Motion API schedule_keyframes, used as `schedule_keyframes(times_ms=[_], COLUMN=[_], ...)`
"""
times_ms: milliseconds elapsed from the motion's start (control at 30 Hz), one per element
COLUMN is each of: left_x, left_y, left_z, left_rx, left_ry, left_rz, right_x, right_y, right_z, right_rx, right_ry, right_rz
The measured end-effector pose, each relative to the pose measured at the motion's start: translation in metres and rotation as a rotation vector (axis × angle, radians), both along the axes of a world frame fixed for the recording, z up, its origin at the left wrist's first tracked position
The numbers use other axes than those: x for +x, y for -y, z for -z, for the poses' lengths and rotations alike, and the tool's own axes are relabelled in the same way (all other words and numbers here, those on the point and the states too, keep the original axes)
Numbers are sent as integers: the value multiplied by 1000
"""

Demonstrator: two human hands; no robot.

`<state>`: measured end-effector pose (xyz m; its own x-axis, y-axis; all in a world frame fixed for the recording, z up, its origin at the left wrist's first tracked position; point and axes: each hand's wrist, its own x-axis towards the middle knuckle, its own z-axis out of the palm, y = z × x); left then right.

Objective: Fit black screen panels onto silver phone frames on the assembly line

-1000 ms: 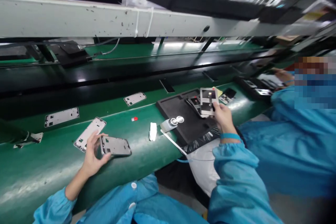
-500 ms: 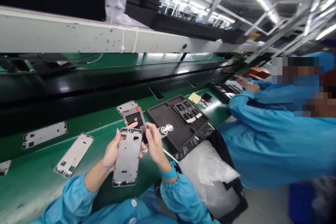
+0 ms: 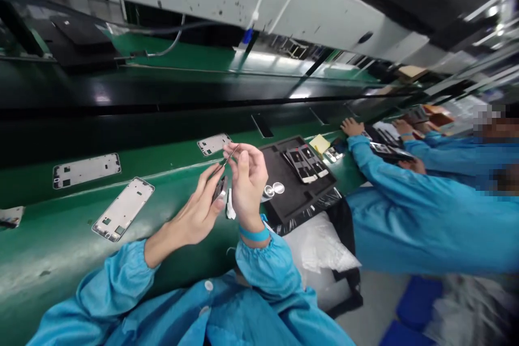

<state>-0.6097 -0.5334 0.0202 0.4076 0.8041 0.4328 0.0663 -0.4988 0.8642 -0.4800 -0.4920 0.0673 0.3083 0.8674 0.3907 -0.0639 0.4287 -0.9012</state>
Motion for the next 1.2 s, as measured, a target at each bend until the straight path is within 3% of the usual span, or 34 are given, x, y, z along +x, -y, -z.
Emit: schedule_keyframes(times_ms=[267, 467, 600, 700, 800, 867, 967, 1033, 1100, 1200], left_x=[0, 5, -6, -27, -49, -59, -63, -63, -64, -65], left_y=[1, 7, -4, -24, -41, -46, -43, -38, -32, -21], left_z=[0, -9, -14, -14, -14, -17, -26, -35, -45, -59], left_rx=[60, -122, -109, -123, -192, -242, -316, -410, -559, -756], left_ry=[-12, 73, 97, 161, 273, 399, 618, 723, 783, 838], left_rz=[-14, -8, -25, -218, -446, -474, -358, -212, -28, 224], right_x=[-5, -2, 17, 34, 39, 35, 26, 23, 22, 26], right_y=[3, -2, -8, -17, -24, -24, -20, -18, -18, -19], right_z=[1, -2, -3, 19, 64, 95, 123, 125, 117, 89], right_rx=[2, -26, -14, -39, -266, -385, -424, -413, -391, -343], right_ry=[-72, 83, 106, 236, 562, 673, 693, 671, 613, 495], right_rz=[-9, -25, -111, -175, -181, -164, -108, -62, -36, -57])
